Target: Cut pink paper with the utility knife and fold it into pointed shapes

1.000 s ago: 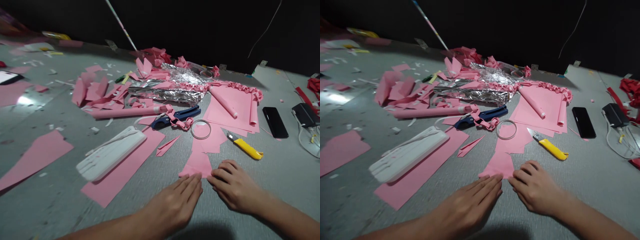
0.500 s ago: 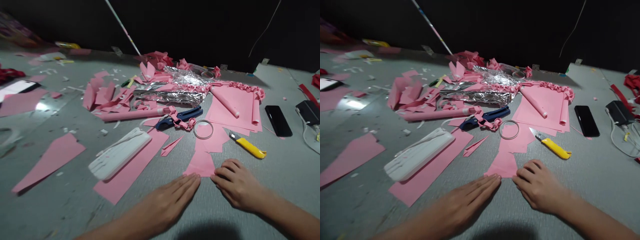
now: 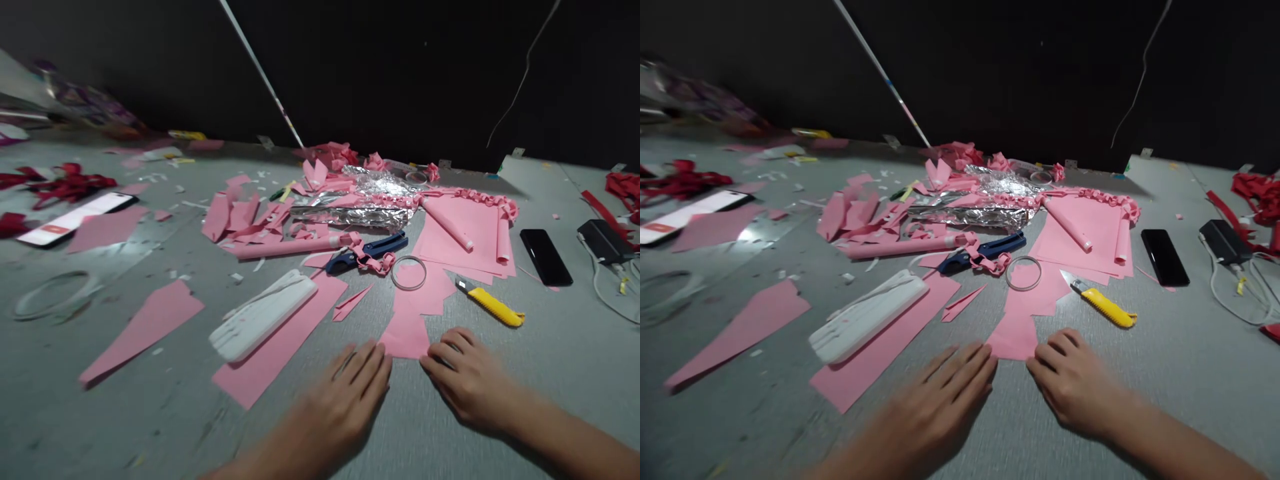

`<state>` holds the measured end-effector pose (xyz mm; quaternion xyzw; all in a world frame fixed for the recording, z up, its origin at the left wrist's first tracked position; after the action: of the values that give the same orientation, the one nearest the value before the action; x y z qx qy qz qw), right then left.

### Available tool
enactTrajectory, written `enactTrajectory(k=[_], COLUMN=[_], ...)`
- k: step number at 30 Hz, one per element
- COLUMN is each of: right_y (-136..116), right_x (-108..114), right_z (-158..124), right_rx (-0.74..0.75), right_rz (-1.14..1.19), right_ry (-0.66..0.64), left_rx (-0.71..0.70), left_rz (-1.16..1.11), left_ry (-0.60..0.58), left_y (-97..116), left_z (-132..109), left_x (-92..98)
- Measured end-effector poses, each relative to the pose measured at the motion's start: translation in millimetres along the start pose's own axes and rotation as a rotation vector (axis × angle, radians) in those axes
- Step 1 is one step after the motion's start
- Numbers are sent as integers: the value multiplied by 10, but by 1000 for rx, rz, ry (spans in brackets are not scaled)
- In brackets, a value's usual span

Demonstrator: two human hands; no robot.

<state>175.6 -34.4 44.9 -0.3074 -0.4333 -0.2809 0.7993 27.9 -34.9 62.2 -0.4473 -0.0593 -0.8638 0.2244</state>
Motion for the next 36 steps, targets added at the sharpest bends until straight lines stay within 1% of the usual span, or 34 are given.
enactTrajectory(k=[2,5,7,9,12,15,17,20,23,28,31,36], right_y=[-38,-103,-133,-153,-174,-108,-2,112,115,88,19,-85], right_x=[-13,5,34,57,120,202,231,217,174,176,205,193], right_z=[-14,-45,-59,-62,-45,-19,-2,16,32,58,63,36], right_rx=[4,3,-10,-20,14,29,-20,-82,-70,-39,29,107], right_rz=[-42,-91,-82,-14,88,110,117,134,141,150,140,91], right_ry=[11,54,82,89,101,132,147,144,120,83,77,77], left_rx=[-5,-10,3,9,4,-3,14,53,63,75,38,-112], left_rz=[-24,-119,-171,-207,-233,-248,-270,-325,-374,-435,-477,-507], left_ry=[37,25,25,28,10,24,43,61,45,34,28,35], left_y=[117,243,252,232,194,158,106,0,-55,-51,-24,17], left_z=[85,205,276,328,360,364,356,335,311,318,334,322], left_x=[-49,-174,-228,-262,-310,-312,-304,-301,-330,-342,-317,-257])
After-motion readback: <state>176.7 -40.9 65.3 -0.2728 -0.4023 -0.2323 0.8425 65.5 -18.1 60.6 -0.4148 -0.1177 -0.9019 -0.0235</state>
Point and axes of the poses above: each hand's wrist, its own z-axis towards the middle knuckle, its own x-axis out of the back of the hand, y = z × x, the point moved 10 cm from there along z, towards the middle knuckle, and after that the axes turned 14 degrees about y, right-handed, at the moved point
